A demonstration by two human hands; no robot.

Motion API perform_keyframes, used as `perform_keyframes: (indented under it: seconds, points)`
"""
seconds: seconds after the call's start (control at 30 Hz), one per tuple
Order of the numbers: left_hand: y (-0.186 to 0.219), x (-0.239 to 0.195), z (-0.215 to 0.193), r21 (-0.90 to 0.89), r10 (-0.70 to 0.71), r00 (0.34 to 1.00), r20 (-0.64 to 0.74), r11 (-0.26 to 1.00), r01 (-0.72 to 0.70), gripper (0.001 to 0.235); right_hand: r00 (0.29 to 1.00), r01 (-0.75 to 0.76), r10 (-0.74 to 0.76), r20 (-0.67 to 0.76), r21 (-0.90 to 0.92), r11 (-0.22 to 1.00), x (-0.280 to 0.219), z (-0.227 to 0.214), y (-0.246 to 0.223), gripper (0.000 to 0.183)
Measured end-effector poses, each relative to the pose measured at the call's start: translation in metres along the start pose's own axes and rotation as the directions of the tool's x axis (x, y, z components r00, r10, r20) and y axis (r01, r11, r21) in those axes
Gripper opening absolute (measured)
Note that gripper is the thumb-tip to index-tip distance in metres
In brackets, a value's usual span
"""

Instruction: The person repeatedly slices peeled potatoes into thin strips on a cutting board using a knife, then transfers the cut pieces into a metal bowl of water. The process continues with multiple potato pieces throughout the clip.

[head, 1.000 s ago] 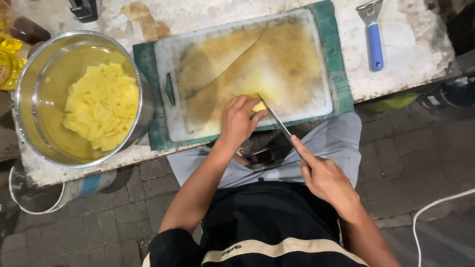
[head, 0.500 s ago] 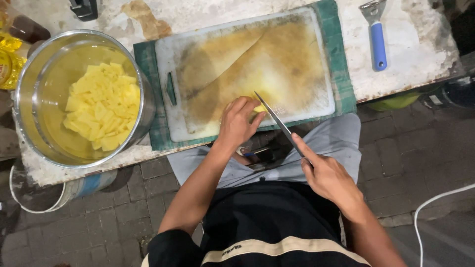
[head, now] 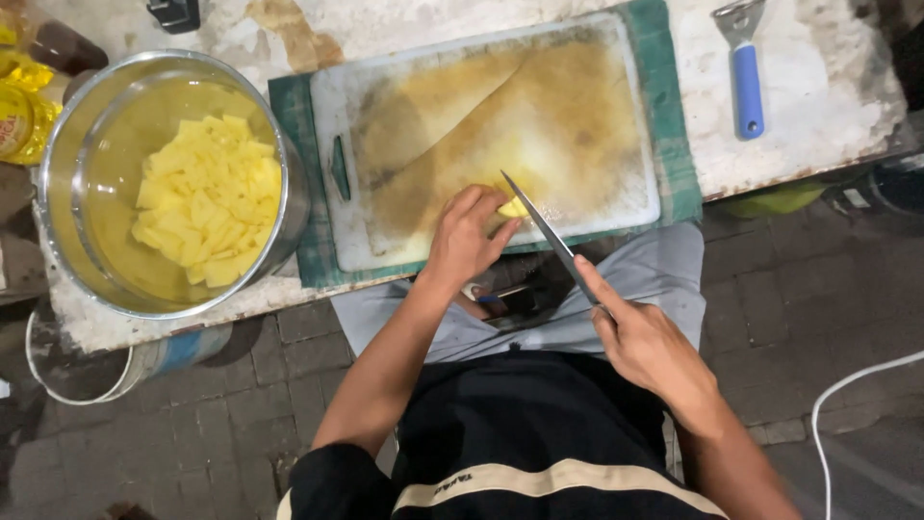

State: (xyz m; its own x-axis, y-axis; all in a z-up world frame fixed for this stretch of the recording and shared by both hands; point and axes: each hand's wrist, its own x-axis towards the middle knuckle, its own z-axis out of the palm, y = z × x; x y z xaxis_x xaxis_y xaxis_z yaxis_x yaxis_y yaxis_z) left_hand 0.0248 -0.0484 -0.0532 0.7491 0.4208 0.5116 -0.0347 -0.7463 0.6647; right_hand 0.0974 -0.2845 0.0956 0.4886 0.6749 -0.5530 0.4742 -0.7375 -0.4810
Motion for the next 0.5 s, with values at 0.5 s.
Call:
perform_keyframes:
  seconds: [0.5]
  points:
    - [-0.0064,-0.0044,-0.0022,0.025,0.019,1.0,-0.016,0.999,-0.019,0.025,1.0,-0.008,0.008,0.012,0.02,1.0,0.0032,0.0023,-0.0014,0.069]
